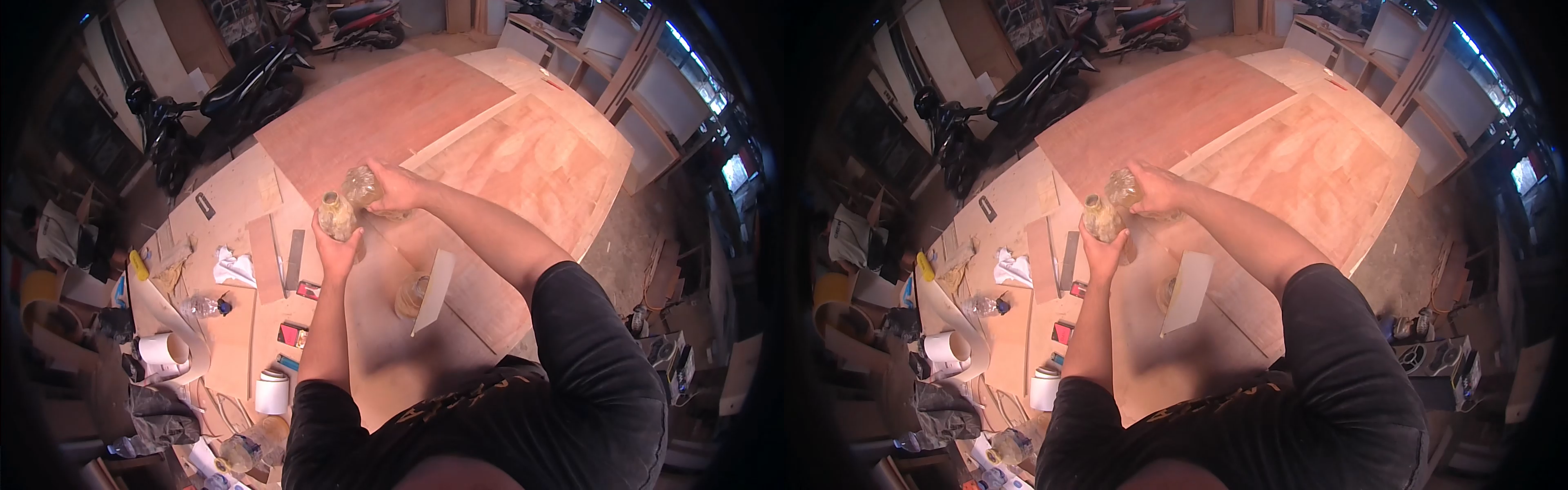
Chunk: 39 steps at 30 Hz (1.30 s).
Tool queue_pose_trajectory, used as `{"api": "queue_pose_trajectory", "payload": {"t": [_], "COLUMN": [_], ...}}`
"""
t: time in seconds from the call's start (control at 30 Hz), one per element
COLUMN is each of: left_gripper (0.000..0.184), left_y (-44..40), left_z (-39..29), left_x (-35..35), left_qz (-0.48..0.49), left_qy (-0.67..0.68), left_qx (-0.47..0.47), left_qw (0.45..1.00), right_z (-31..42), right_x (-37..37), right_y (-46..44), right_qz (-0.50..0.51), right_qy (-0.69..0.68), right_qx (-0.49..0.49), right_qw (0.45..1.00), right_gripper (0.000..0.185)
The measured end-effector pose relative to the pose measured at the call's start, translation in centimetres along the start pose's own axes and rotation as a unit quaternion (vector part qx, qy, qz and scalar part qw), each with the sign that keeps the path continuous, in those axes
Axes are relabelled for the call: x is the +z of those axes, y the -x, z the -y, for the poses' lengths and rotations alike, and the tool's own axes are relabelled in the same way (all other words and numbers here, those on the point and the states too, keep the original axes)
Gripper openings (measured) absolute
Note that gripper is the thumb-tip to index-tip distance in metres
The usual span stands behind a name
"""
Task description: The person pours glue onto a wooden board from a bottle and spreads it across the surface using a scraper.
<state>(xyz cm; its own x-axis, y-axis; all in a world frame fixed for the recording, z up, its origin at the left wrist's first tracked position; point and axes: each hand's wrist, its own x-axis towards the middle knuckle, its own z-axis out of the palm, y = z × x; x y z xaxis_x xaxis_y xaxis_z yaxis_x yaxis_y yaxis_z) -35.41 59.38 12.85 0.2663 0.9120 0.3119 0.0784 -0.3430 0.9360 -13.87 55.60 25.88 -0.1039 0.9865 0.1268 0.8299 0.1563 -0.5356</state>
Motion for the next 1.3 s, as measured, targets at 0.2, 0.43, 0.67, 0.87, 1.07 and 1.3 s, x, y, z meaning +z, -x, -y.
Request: {"api": "queue_pose_trajectory", "payload": {"t": [0.2,0.43,0.67,0.87,1.07,1.3], "left_gripper": [0.105,0.109,0.109,0.101,0.087,0.089], "left_y": [0.1,0.9,1.8,2.3,2.4,2.5], "left_z": [0.5,0.5,0.4,0.6,2.2,1.6], "left_x": [0.1,0.2,-0.3,-0.4,-0.6,-0.6], "left_qz": [-0.005,-0.029,-0.037,-0.037,-0.013,-0.018], "left_qy": [-0.005,-0.009,-0.021,-0.018,-0.035,-0.038], "left_qx": [0.01,0.028,0.017,0.024,0.016,0.004], "left_qw": [1.0,0.999,0.999,0.999,0.999,0.999], "right_z": [2.4,3.1,2.4,1.5,1.3,1.7], "right_x": [-1.4,-1.1,-1.1,0.3,-1.2,-0.6], "right_y": [1.2,1.8,1.9,1.0,2.1,2.3], "right_qz": [0.045,0.048,0.013,-0.048,0.038,0.015], "right_qy": [0.027,0.033,-0.03,-0.029,-0.118,-0.084], "right_qx": [0.021,0.023,-0.007,-0.013,-0.052,-0.058], "right_qw": [0.998,0.998,0.999,0.998,0.991,0.995], "right_gripper": [0.084,0.108,0.114,0.094,0.077,0.087]}}
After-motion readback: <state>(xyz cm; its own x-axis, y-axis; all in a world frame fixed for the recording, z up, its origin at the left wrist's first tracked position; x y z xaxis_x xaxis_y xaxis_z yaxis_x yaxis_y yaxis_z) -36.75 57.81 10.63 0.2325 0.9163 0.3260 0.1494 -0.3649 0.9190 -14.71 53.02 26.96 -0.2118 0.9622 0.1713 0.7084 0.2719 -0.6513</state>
